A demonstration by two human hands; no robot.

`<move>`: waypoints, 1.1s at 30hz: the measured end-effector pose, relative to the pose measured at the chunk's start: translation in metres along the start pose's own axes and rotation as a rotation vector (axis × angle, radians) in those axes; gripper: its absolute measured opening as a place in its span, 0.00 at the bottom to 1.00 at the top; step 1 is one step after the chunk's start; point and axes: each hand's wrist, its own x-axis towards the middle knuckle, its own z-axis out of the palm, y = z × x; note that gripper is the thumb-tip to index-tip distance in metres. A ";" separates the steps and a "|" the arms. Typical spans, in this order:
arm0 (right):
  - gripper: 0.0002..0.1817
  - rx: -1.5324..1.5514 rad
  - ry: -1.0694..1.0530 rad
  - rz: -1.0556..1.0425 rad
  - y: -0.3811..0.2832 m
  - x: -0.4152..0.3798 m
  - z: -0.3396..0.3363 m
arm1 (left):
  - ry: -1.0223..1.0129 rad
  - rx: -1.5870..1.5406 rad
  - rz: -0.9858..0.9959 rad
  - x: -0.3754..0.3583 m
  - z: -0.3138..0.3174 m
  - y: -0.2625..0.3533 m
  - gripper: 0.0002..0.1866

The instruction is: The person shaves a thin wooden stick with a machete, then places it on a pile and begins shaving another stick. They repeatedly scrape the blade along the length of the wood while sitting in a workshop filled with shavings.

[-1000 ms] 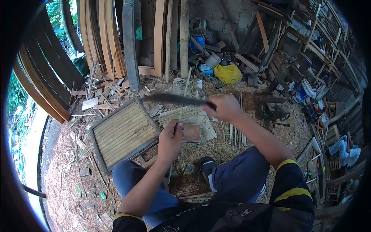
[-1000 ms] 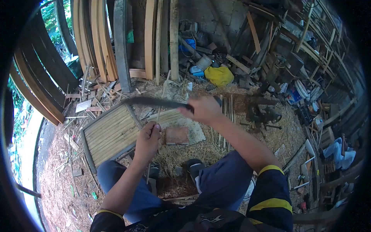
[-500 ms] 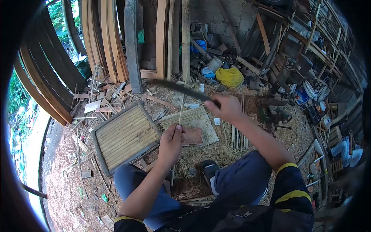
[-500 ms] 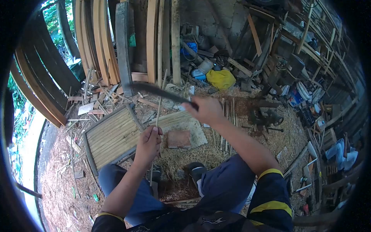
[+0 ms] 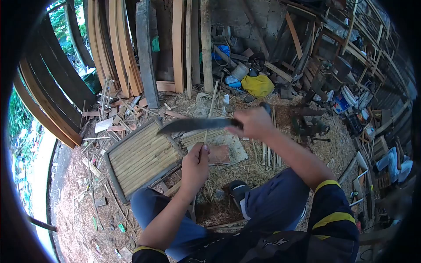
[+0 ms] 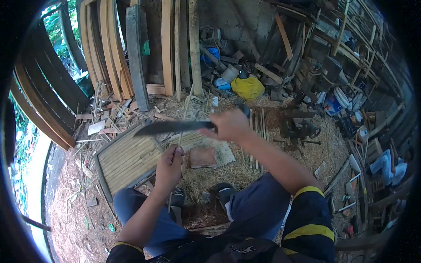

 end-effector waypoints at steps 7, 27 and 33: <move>0.37 0.010 -0.033 0.070 0.017 -0.006 -0.001 | 0.024 0.023 0.070 -0.006 0.005 -0.002 0.13; 0.32 0.076 0.012 0.275 0.023 0.003 0.002 | -0.059 -0.057 -0.035 -0.006 0.008 -0.002 0.14; 0.36 -0.021 0.080 0.092 0.028 0.001 0.009 | -0.154 -0.249 -0.172 -0.010 0.002 0.008 0.16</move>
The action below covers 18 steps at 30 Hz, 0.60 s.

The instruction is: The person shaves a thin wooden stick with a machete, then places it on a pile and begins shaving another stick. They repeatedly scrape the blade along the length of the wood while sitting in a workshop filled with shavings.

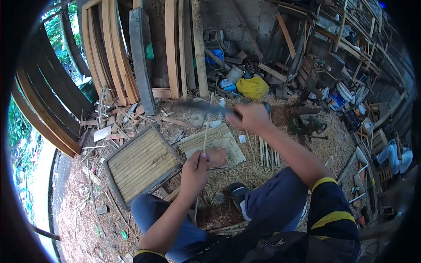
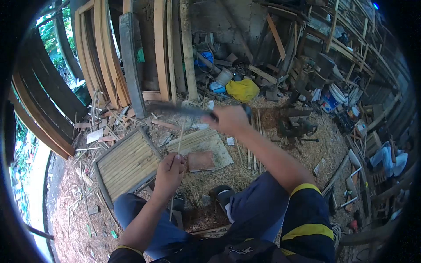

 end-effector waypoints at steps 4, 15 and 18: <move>0.35 0.106 0.133 0.406 0.034 0.008 0.009 | -0.077 -0.150 -0.050 -0.005 0.001 0.012 0.15; 0.33 0.206 0.005 -0.291 -0.047 -0.006 -0.005 | -0.176 -0.553 -0.235 -0.008 -0.008 0.041 0.13; 0.26 0.170 0.130 -0.043 -0.025 0.008 -0.003 | -0.219 -0.548 -0.260 -0.012 -0.013 0.043 0.13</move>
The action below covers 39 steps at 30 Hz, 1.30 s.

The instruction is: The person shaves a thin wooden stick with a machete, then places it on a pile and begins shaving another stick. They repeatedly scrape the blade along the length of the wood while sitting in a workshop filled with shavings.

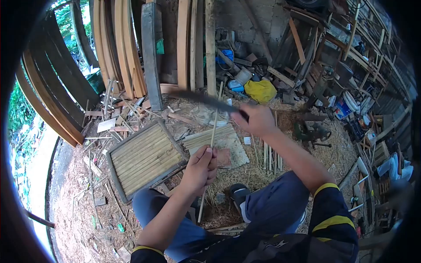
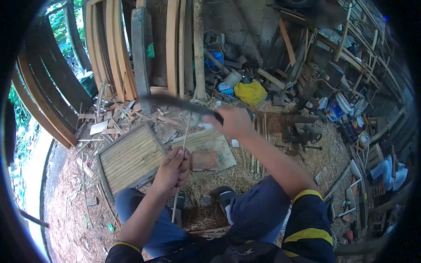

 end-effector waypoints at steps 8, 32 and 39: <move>0.34 -0.027 -0.055 0.489 0.037 0.018 0.001 | -0.105 -0.103 -0.074 -0.007 -0.004 -0.001 0.13; 0.28 0.026 -0.123 -0.185 0.015 -0.012 0.004 | -0.054 -0.142 -0.055 0.002 -0.004 0.003 0.12; 0.35 0.307 -0.120 0.474 0.022 0.000 0.004 | 0.015 -0.100 0.041 0.010 -0.004 -0.005 0.12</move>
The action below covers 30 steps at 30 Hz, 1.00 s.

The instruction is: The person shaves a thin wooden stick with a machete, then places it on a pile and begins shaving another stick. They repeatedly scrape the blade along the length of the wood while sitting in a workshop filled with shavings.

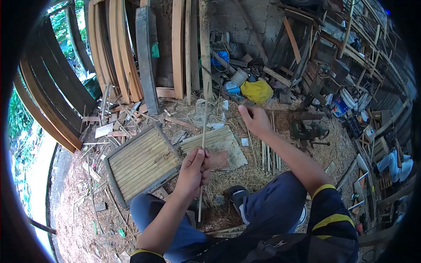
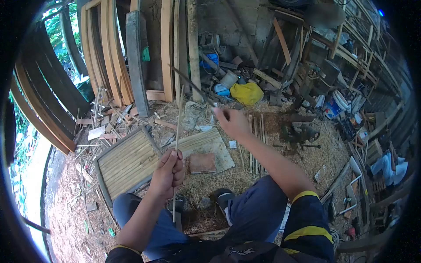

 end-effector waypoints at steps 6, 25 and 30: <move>0.36 0.623 -0.223 0.169 -0.022 -0.017 0.026 | -0.019 0.036 0.108 0.011 -0.006 -0.006 0.12; 0.18 0.681 -0.431 0.426 -0.074 -0.065 0.046 | 0.238 0.032 0.558 0.023 -0.051 0.020 0.08; 0.17 0.672 -0.476 0.535 -0.105 -0.082 0.027 | 0.208 -0.018 0.625 0.023 -0.050 0.029 0.06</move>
